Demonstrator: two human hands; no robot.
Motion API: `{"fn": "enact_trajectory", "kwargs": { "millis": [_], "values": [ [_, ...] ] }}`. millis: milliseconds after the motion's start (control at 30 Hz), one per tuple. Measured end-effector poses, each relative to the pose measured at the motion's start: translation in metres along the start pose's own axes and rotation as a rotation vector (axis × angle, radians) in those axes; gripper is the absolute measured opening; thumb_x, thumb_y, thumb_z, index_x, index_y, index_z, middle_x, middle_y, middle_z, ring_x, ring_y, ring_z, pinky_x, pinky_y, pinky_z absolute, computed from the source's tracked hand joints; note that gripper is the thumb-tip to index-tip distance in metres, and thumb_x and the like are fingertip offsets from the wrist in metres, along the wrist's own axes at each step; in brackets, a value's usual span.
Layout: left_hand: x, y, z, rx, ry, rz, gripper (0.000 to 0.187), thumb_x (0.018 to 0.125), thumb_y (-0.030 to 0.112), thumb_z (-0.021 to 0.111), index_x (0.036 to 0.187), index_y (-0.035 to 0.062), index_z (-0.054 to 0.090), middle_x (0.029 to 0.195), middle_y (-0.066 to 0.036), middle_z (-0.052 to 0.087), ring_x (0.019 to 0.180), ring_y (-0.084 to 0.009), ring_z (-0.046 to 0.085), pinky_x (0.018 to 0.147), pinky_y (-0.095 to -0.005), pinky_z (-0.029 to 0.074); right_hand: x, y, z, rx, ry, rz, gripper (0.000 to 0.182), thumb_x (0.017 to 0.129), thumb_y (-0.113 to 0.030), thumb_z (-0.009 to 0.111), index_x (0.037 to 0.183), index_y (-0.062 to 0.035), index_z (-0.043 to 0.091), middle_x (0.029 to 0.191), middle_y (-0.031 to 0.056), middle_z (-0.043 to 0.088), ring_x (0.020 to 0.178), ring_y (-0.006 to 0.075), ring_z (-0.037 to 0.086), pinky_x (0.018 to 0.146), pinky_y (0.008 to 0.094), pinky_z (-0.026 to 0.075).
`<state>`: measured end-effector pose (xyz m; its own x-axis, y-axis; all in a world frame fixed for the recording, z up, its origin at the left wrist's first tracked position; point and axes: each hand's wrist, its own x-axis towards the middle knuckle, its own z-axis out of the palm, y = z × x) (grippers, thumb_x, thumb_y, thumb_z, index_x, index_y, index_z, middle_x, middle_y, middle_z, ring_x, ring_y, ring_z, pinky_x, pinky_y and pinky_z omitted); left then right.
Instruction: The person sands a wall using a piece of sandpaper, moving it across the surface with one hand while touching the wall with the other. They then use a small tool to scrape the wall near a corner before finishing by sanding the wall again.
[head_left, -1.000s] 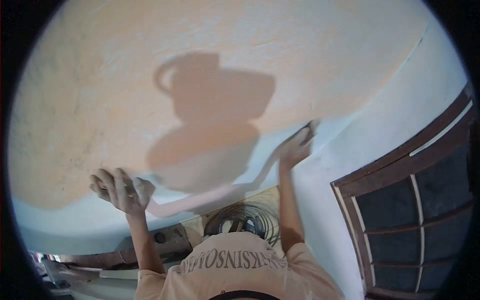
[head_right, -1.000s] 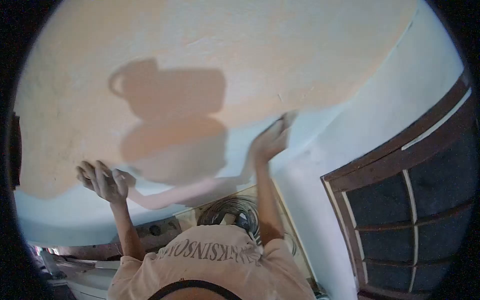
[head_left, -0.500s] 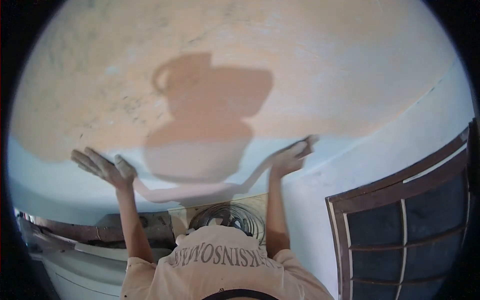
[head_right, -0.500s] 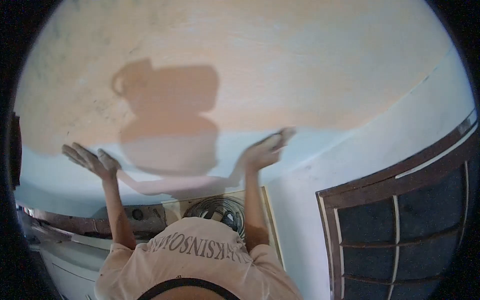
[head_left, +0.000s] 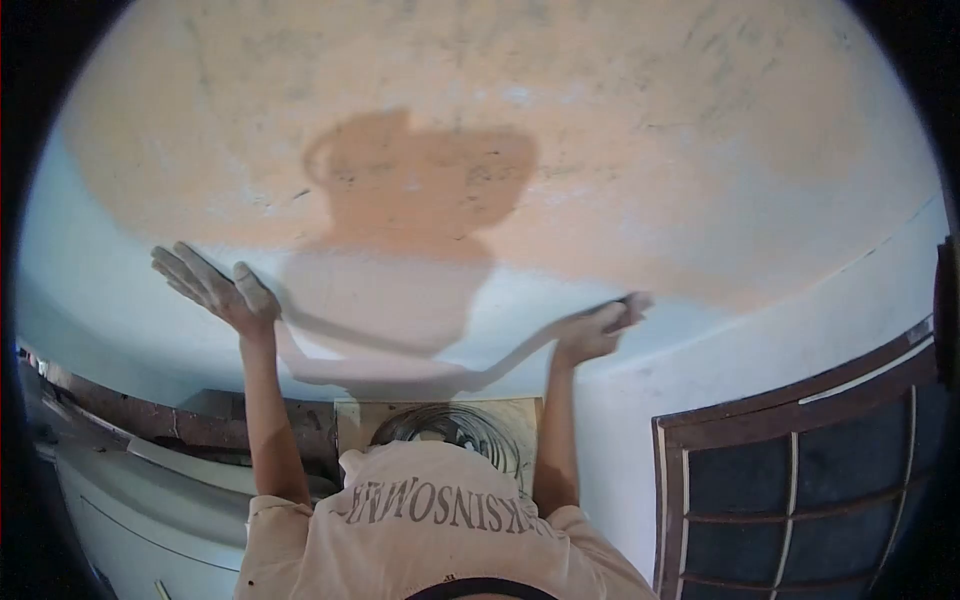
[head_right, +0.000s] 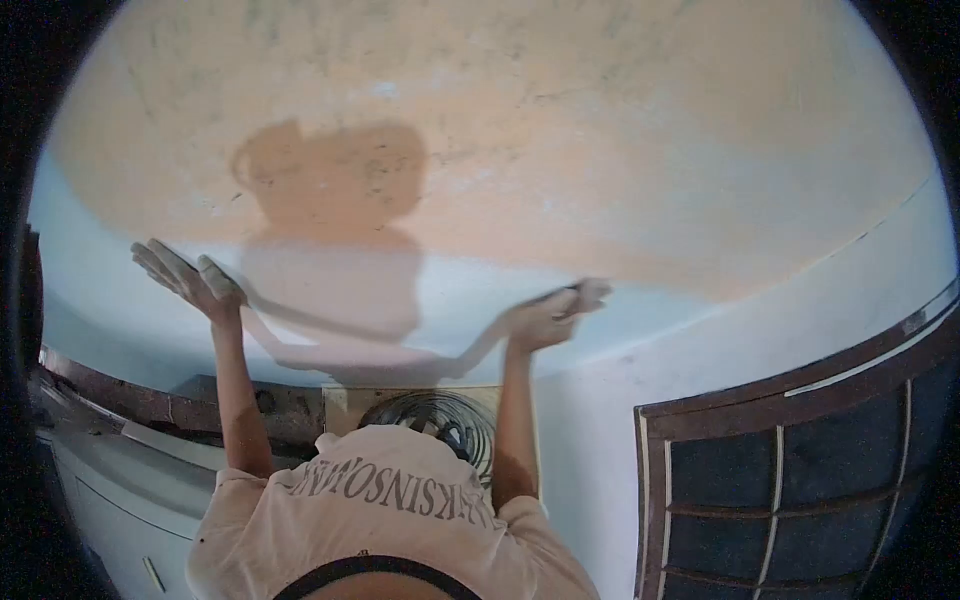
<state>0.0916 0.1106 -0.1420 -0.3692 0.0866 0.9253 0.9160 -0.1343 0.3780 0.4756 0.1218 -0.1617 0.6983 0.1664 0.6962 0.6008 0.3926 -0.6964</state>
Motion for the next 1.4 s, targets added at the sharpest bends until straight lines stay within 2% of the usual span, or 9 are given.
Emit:
{"fn": "enact_trajectory", "kwargs": {
  "millis": [167,300,433,667,800,900,1167,1267,1400],
  "values": [
    [-0.003,-0.011,0.000,0.002,-0.021,0.027,0.068,0.090,0.041,0.038,0.143,0.0002,0.026,0.150,-0.025,0.014,0.139,-0.0434,0.009,0.110,-0.0560,0.007,-0.053,-0.050,0.022,0.004,-0.462,-0.753,0.043,0.088,-0.027,0.048,0.119,0.0026,0.056,0.133,0.0205,0.048,0.137,0.0415,0.022,0.107,0.0644,-0.005],
    [0.005,-0.032,-0.008,0.000,-0.025,0.036,0.069,0.092,0.046,0.035,0.143,-0.0005,0.027,0.150,-0.025,0.014,0.139,-0.0437,0.010,0.110,-0.0562,0.008,0.012,0.022,-0.009,-0.134,-0.324,-0.859,0.036,0.086,-0.014,0.054,0.117,0.0032,0.056,0.128,0.0202,0.053,0.137,0.0399,0.023,0.106,0.0654,-0.005],
    [0.006,-0.023,-0.002,-0.020,0.049,-0.017,0.069,0.094,0.047,0.033,0.143,-0.0001,0.025,0.149,-0.027,0.014,0.138,-0.0446,0.011,0.109,-0.0577,0.007,-0.013,-0.009,0.002,0.104,-0.078,-0.275,0.035,0.090,0.003,0.046,0.124,0.0108,0.048,0.130,0.0214,0.051,0.133,0.0335,0.033,0.113,0.0466,0.012],
    [-0.005,0.007,0.001,-0.031,-0.096,0.251,0.066,0.094,0.044,0.038,0.145,0.0038,0.024,0.150,-0.026,0.015,0.139,-0.0437,0.010,0.108,-0.0603,0.003,-0.125,-0.054,0.041,0.054,-0.679,-0.895,0.038,0.089,-0.031,0.045,0.113,-0.0046,0.057,0.107,0.0130,0.061,0.118,0.0311,0.051,0.106,0.0662,0.008],
    [0.010,-0.038,-0.010,0.013,-0.088,0.237,0.065,0.093,0.042,0.038,0.143,0.0020,0.027,0.150,-0.026,0.016,0.139,-0.0448,0.012,0.108,-0.0586,0.004,-0.038,-0.021,0.008,-0.140,-0.251,-0.689,0.026,0.088,-0.008,0.050,0.108,0.0061,0.058,0.110,0.0182,0.062,0.116,0.0357,0.052,0.110,0.0567,0.015],
    [0.010,-0.025,-0.007,-0.060,-0.026,0.101,0.065,0.093,0.040,0.038,0.143,0.0002,0.027,0.149,-0.027,0.015,0.138,-0.0452,0.012,0.109,-0.0579,0.004,-0.047,-0.088,0.031,0.038,0.038,0.112,0.031,0.091,-0.012,0.050,0.113,0.0101,0.056,0.115,0.0201,0.060,0.113,0.0312,0.053,0.098,0.0317,0.038],
    [-0.019,-0.012,0.003,-0.175,-0.152,0.294,0.048,0.089,0.033,0.043,0.126,0.0046,0.055,0.144,-0.026,0.032,0.137,-0.0482,0.015,0.110,-0.0575,0.001,-0.114,-0.068,0.052,-0.032,-0.597,-1.111,0.044,0.085,-0.038,0.055,0.116,-0.0062,0.059,0.120,0.0179,0.057,0.125,0.0347,0.043,0.107,0.0646,0.014],
    [-0.021,-0.032,-0.001,-0.172,-0.195,0.334,0.049,0.089,0.034,0.042,0.124,0.0041,0.056,0.142,-0.023,0.035,0.137,-0.0470,0.015,0.110,-0.0570,0.000,-0.054,-0.032,0.029,-0.151,-0.322,-0.977,0.033,0.090,-0.025,0.051,0.115,-0.0038,0.058,0.122,0.0172,0.056,0.129,0.0310,0.040,0.109,0.0546,0.022],
    [-0.020,0.000,0.000,-0.229,-0.136,0.314,0.050,0.090,0.034,0.041,0.126,0.0028,0.054,0.141,-0.023,0.037,0.137,-0.0464,0.016,0.111,-0.0555,-0.001,-0.084,-0.118,0.060,0.085,0.036,0.088,0.034,0.091,-0.008,0.045,0.119,0.0104,0.052,0.128,0.0237,0.051,0.126,0.0336,0.044,0.110,0.0441,0.023]
  ]
}}
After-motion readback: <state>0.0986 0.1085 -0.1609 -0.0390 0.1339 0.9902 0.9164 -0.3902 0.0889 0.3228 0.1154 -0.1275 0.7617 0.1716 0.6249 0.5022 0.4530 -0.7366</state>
